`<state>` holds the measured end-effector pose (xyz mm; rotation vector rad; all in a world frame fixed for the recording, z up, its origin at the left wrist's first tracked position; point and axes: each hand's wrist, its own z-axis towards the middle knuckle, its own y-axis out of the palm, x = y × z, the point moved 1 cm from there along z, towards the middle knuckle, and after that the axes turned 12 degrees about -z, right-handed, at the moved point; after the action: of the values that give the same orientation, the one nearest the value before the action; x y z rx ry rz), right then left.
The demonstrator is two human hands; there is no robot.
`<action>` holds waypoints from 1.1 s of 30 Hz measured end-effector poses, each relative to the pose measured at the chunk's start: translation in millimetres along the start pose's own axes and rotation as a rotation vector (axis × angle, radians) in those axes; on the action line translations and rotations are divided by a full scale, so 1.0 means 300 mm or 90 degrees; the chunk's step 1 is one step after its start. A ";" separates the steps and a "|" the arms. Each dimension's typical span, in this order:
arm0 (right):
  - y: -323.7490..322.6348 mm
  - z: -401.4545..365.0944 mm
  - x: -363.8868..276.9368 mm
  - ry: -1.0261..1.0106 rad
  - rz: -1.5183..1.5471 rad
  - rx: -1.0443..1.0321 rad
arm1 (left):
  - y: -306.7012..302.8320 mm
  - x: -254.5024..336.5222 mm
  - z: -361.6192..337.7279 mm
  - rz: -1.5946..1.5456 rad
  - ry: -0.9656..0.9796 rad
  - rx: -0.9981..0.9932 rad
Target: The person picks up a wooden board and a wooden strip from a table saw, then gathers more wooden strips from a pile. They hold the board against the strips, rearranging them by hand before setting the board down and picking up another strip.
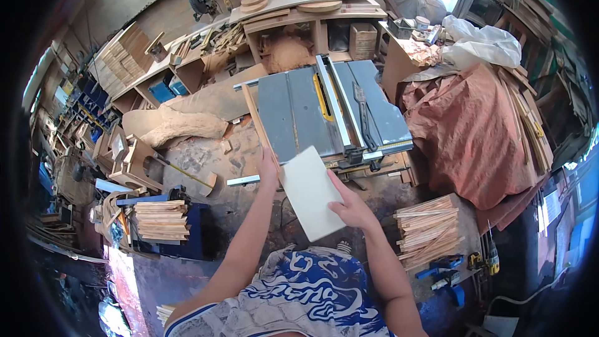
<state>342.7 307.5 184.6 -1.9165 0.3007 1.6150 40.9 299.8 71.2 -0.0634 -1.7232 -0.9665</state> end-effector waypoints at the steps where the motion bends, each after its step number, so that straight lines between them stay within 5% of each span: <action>1: -0.052 -0.069 0.057 0.010 -0.017 -0.030 | 0.020 0.035 0.017 0.044 0.009 0.009; 2: -0.108 -0.144 0.125 0.022 -0.033 -0.058 | 0.035 0.046 0.021 0.089 0.017 0.016; 4: -0.183 -0.306 0.261 0.078 -0.030 0.087 | 0.054 -0.026 0.007 0.089 0.025 0.000; 7: -0.252 -0.595 0.538 0.184 0.124 0.359 | 0.100 -0.188 -0.175 0.399 0.028 -0.136; 10: -0.224 -0.839 0.711 0.263 0.161 0.491 | 0.299 -0.201 -0.432 0.532 -0.047 -0.306; 15: -0.083 -1.142 1.097 0.400 0.033 0.496 | 0.575 -0.325 -0.724 0.610 -0.046 -0.680; 18: 0.018 -1.198 1.162 0.536 0.012 0.519 | 0.565 -0.434 -0.745 0.681 0.016 -0.653; 20: 0.082 -1.277 1.321 0.611 -0.055 0.528 | 0.466 -0.444 -0.695 0.741 -0.068 -0.638; 22: 0.096 -1.285 1.216 0.639 -0.012 0.523 | 0.275 -0.466 -0.619 0.784 -0.114 -0.629; 24: 0.120 -1.337 1.267 0.852 -0.041 0.406 | -0.010 -0.491 -0.544 0.771 -0.164 -0.624; 25: 0.164 -1.427 1.457 0.847 -0.043 0.397 | -0.145 -0.464 -0.521 0.834 -0.200 -0.612; 28: 0.168 -1.424 1.448 0.902 -0.019 0.413 | -0.555 -0.346 -0.504 0.930 -0.293 -0.511; 31: 0.119 -1.348 1.356 0.854 -0.094 0.432 | -0.906 -0.178 -0.517 0.900 -0.063 -0.309; 33: 0.100 -1.310 1.385 0.850 -0.161 0.469 | -1.037 -0.018 -0.521 0.865 0.093 -0.054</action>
<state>742.0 142.4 -191.1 -1.9626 0.9474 -0.1775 13.0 -2.5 -99.3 -1.0378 -1.0881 -0.0037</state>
